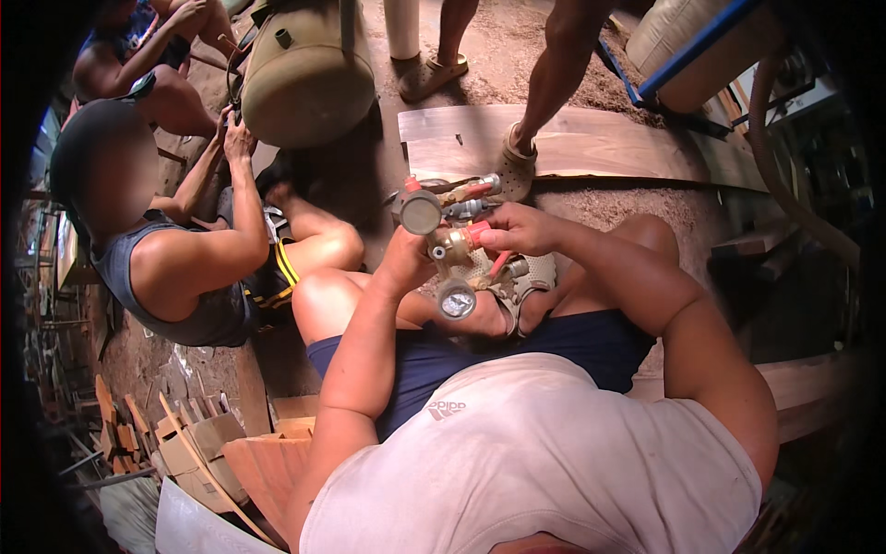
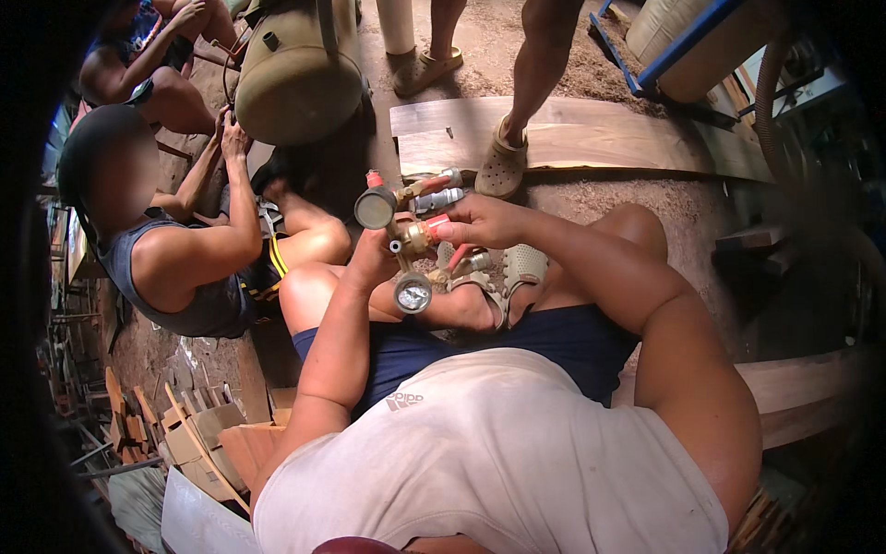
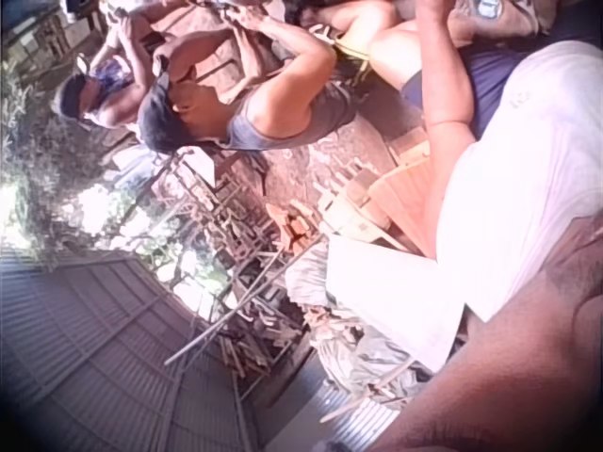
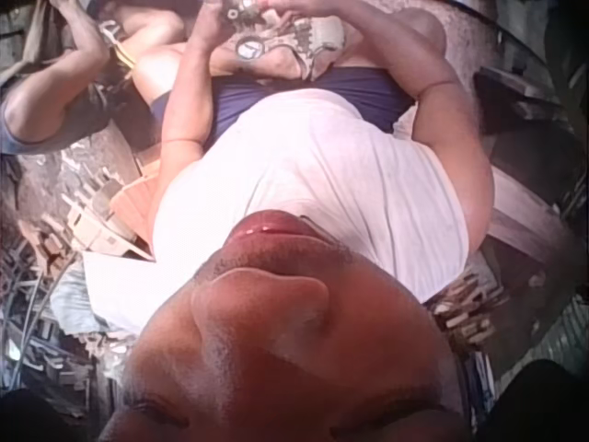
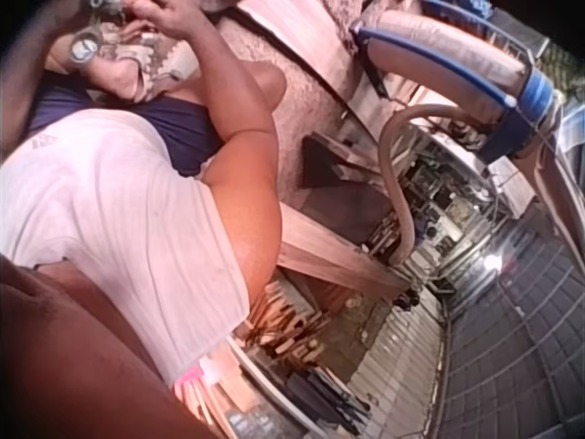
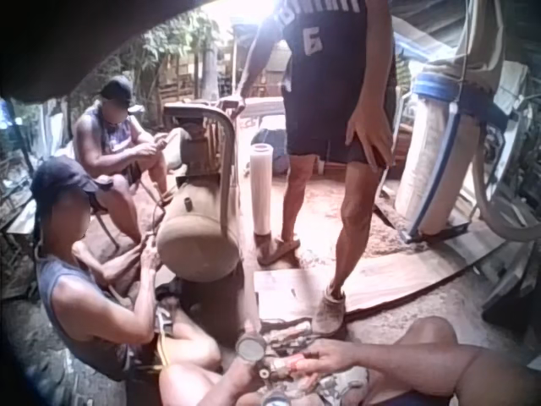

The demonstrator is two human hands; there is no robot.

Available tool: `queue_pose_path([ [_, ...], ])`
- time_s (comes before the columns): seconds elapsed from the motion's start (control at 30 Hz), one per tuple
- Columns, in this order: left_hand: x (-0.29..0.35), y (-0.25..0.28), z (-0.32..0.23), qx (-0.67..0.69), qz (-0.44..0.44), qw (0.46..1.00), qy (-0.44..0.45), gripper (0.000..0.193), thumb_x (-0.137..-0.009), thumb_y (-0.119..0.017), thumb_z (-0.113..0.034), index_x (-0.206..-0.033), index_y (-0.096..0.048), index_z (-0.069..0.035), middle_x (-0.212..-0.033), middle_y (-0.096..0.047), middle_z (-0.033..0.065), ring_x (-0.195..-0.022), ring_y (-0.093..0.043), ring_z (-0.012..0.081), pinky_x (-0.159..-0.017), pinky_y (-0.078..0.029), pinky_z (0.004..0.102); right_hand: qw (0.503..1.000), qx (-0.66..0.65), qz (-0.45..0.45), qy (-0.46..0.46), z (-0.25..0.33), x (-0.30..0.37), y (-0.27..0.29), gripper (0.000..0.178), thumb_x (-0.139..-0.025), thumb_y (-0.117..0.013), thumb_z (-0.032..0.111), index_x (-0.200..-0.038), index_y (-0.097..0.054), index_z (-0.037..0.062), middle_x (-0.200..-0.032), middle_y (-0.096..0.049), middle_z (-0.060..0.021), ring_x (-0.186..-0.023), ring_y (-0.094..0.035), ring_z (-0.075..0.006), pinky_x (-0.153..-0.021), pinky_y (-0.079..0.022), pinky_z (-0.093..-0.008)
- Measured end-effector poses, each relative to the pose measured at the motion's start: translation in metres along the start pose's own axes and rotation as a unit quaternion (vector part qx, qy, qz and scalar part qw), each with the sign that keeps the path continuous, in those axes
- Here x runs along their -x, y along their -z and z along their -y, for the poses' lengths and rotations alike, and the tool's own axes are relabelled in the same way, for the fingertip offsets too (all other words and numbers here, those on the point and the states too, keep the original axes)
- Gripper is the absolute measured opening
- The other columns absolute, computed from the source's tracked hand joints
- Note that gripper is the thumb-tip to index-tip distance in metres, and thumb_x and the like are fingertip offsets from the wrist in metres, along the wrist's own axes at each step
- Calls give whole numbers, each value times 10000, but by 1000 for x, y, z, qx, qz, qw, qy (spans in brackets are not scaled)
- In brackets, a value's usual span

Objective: Inspecting and assembling the pressure manifold and gauge for an air compressor.

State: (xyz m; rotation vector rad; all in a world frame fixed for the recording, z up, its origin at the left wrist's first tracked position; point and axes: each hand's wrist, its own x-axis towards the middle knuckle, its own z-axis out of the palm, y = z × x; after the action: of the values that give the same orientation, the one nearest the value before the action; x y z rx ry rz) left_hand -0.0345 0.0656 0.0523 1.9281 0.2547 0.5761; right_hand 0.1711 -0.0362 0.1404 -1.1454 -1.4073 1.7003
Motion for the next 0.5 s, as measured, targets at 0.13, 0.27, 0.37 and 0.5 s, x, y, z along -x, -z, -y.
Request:
queue_pose_path([
  [0.13, -6, 4, -4, -97, -23, 994, -48, 322, -648, -774, 42, -942, -670, -35, -851, -648, 45, -786, -650, 168, -672, -535, 312, 1000, 17, -11, -16, -6, 1, 6, 461, -950, -504, 429, -931, -622, -16, -748, -550, -6, -662, -518, -79, -596, -476, -236],
  [0.27, -11, 5, -14, -60, -10, 997, -57, 283, -657, -780, 21, -917, -691, -46, -797, -657, 26, -759, -643, 146, -653, -509, 292, 996, 19, 47, -78, -17, -2, 19, 491, -973, -493, 363, -1238, -520, -49, -1109, -592, -117, -938, -624, -185, -755, -574, -305],
  [0.37, -8, 4, -10, 22, 6, 999, 27, 275, -671, -780, 9, -927, -696, -43, -828, -676, 37, -759, -639, 130, -671, -508, 283, 997, 57, 21, -55, -16, -5, 16, 456, -971, -505, 350, -1176, -542, -56, -1042, -608, -104, -906, -621, -164, -741, -571, -299],
  [0.5, -11, 3, -8, 17, 9, 1000, 21, 291, -684, -776, 3, -960, -692, -37, -854, -687, 47, -761, -637, 120, -681, -506, 276, 999, 45, -14, -8, -15, -5, 16, 402, -963, -530, 329, -1072, -569, -56, -978, -610, -86, -880, -605, -136, -730, -569, -291],
])
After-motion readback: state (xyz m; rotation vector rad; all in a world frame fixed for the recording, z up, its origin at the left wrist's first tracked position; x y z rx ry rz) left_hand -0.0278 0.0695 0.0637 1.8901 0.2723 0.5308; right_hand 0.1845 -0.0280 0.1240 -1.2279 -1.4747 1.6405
